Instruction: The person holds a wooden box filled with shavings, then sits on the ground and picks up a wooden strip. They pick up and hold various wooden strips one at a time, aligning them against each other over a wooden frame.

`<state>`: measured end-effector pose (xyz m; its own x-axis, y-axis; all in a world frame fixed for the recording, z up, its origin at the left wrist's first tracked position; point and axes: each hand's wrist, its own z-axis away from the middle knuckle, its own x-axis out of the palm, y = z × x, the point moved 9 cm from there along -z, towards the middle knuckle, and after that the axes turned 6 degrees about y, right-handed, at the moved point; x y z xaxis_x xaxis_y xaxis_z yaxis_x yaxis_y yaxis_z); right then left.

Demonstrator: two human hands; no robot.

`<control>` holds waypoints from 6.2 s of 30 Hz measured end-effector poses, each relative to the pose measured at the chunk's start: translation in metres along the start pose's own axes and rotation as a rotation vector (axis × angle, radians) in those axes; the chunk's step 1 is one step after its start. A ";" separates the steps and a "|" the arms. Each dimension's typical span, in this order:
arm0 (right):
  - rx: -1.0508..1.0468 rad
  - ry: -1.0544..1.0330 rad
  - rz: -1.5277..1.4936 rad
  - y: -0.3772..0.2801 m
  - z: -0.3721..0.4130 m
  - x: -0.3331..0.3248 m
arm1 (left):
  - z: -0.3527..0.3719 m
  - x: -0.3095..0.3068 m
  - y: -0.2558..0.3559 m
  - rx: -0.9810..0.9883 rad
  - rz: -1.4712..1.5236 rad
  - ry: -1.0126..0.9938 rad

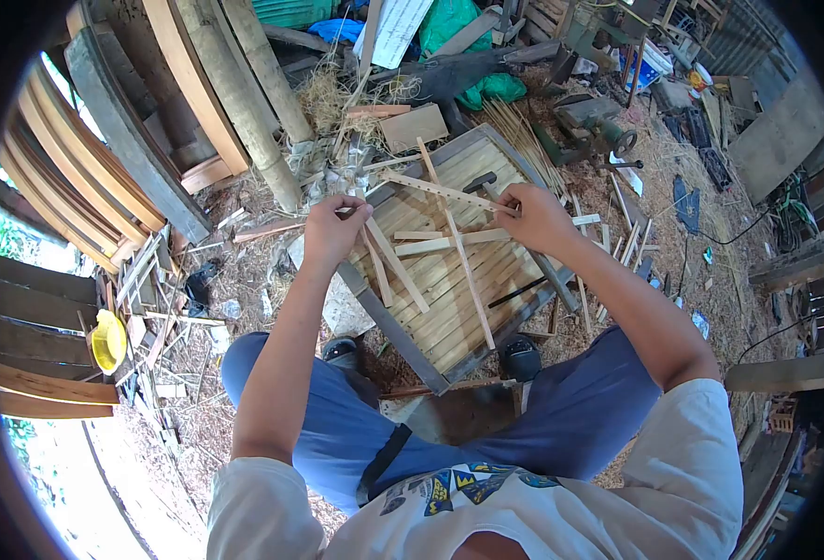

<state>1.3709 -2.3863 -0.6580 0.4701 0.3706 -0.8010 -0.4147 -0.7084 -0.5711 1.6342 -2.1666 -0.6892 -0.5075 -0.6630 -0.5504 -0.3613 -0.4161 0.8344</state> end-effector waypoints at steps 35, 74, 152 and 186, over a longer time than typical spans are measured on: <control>-0.346 0.150 0.111 -0.054 0.013 0.000 | 0.053 -0.027 0.099 0.449 0.508 -0.031; -0.255 -0.146 0.149 -0.029 0.003 0.074 | 0.055 -0.027 0.099 0.455 0.449 -0.024; -0.024 -0.163 0.288 0.030 -0.002 -0.032 | 0.048 -0.018 0.076 0.209 0.513 -0.030; -0.206 -0.177 0.094 0.082 0.013 -0.064 | 0.050 -0.019 0.084 0.262 0.488 -0.001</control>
<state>1.2964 -2.4600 -0.6560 0.2865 0.3838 -0.8778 -0.2749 -0.8448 -0.4591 1.5750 -2.1579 -0.6104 -0.6653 -0.7396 -0.1016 -0.2662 0.1079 0.9579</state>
